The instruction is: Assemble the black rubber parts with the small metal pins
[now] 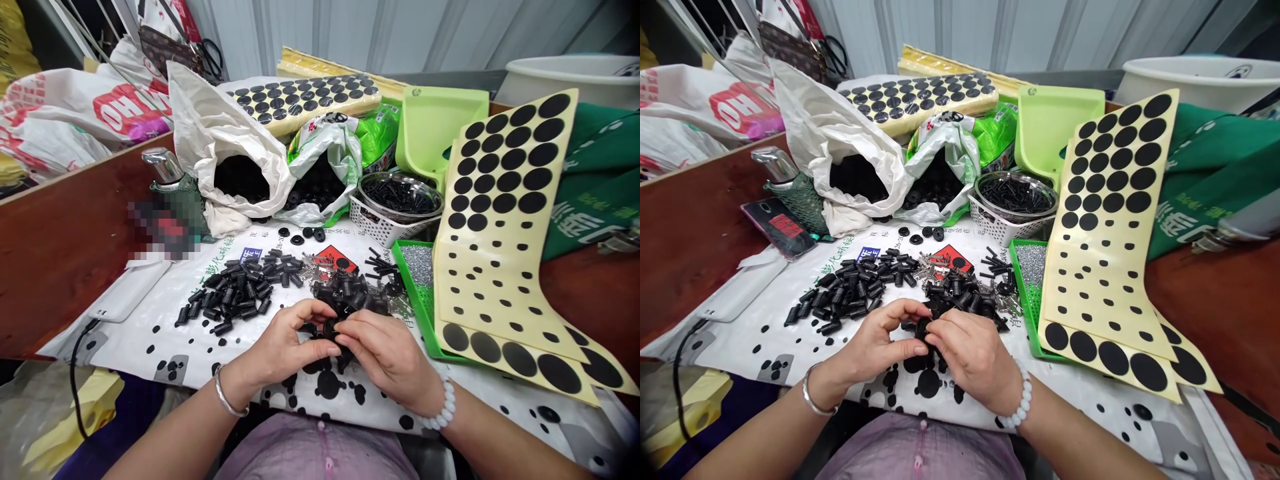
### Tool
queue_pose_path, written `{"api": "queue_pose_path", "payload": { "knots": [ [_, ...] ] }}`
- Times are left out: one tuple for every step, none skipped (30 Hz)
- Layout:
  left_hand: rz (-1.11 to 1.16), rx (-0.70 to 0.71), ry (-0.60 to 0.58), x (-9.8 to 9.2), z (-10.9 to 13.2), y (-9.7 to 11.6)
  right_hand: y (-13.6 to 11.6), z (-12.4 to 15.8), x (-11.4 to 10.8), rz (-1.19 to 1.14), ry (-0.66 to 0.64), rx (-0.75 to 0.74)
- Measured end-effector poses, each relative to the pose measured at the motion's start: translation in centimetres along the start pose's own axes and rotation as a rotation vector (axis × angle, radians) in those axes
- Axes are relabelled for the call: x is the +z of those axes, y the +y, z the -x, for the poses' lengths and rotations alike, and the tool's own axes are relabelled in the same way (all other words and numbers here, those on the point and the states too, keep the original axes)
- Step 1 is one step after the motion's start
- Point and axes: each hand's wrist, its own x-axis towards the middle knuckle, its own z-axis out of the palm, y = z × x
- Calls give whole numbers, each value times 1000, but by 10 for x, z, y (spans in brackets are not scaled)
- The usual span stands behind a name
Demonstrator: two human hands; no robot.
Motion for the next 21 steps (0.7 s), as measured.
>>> {"api": "queue_pose_path", "payload": {
  "knots": [
    [15,-14,3,0,0,-1,0,0,2,-8,2,2],
    [31,-28,2,0,0,-2,1,1,4,-14,3,-1],
    [50,-44,-4,0,0,-3,1,1,6,-19,3,-6],
    [69,-59,-10,0,0,-4,2,2,7,-24,0,-11],
    [86,-73,-15,0,0,-6,2,4,9,-33,-10,-13],
    [99,-89,-22,-1,1,-7,3,5,10,-44,-20,-12],
    [109,-107,-32,-1,2,-8,3,6,12,-59,-30,-9],
    [118,-124,-45,-2,3,-10,4,6,13,-76,-41,-2],
    [122,-140,-63,-3,5,-11,4,7,14,-98,-53,11],
    [115,-147,-85,-5,7,-11,4,7,15,-122,-64,30],
    [92,-144,-109,-6,8,-12,4,7,15,-144,-74,56],
    [49,-127,-131,-7,10,-11,4,6,16,-164,-79,88],
    [-18,-100,-146,-9,11,-11,4,5,16,-178,-82,121],
    [-105,-65,-152,-9,12,-10,3,4,16,-186,-82,149],
    [-202,-25,-150,-10,13,-9,2,3,17,-189,-81,166],
    [-299,15,-139,-10,14,-9,1,2,18,-186,-82,172],
    [-390,47,-128,-10,15,-8,0,2,19,-179,-87,169],
    [-471,69,-120,-9,16,-7,-1,2,20,-165,-96,161],
    [-539,83,-116,-9,16,-7,-2,2,21,-148,-105,153],
    [-592,90,-119,-9,17,-7,-3,2,21,-127,-114,144],
    [-628,90,-122,-8,18,-6,-4,2,21,-106,-118,136]
  ]
}}
